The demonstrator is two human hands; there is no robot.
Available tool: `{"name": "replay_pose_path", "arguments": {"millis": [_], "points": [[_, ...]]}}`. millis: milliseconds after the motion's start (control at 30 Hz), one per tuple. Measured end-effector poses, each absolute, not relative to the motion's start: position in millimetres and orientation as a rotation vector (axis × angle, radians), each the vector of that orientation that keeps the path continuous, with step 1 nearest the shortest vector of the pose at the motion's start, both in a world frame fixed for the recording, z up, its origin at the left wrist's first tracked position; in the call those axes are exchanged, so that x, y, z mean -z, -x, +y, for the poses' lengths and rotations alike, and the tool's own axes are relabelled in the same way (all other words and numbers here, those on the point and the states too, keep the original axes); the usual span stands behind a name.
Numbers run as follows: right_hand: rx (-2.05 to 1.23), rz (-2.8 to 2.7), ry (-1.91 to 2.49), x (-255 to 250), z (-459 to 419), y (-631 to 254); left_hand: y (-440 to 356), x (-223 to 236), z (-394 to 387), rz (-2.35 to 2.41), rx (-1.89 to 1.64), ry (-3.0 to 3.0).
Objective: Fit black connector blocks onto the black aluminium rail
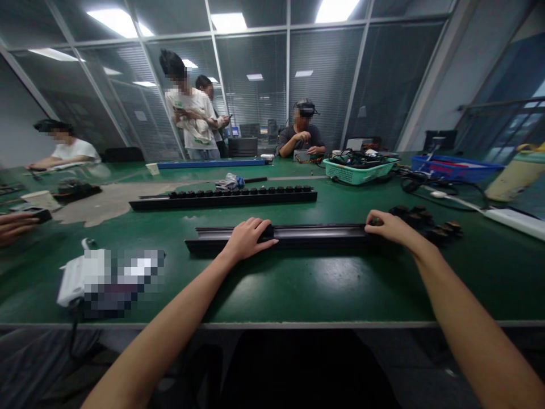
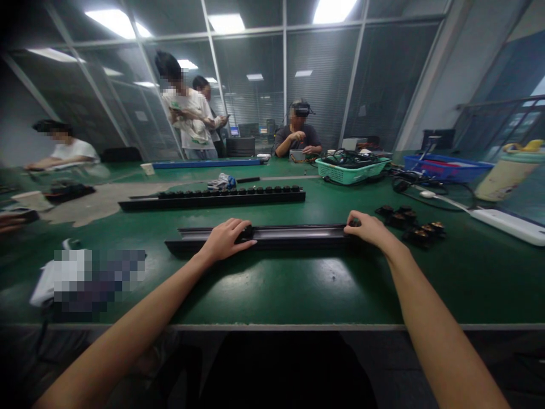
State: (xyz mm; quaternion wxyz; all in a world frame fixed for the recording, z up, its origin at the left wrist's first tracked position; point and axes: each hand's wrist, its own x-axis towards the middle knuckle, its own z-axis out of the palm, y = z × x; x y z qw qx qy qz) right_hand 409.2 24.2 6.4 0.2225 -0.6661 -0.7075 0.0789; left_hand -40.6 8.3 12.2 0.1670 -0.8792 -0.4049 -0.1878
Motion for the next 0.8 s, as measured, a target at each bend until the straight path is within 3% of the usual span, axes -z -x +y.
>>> {"name": "replay_pose_path", "arguments": {"millis": [800], "points": [[-0.271,-1.902,1.829,-4,19,-434,42,-11,8,-1.152,0.510,2.480]]}}
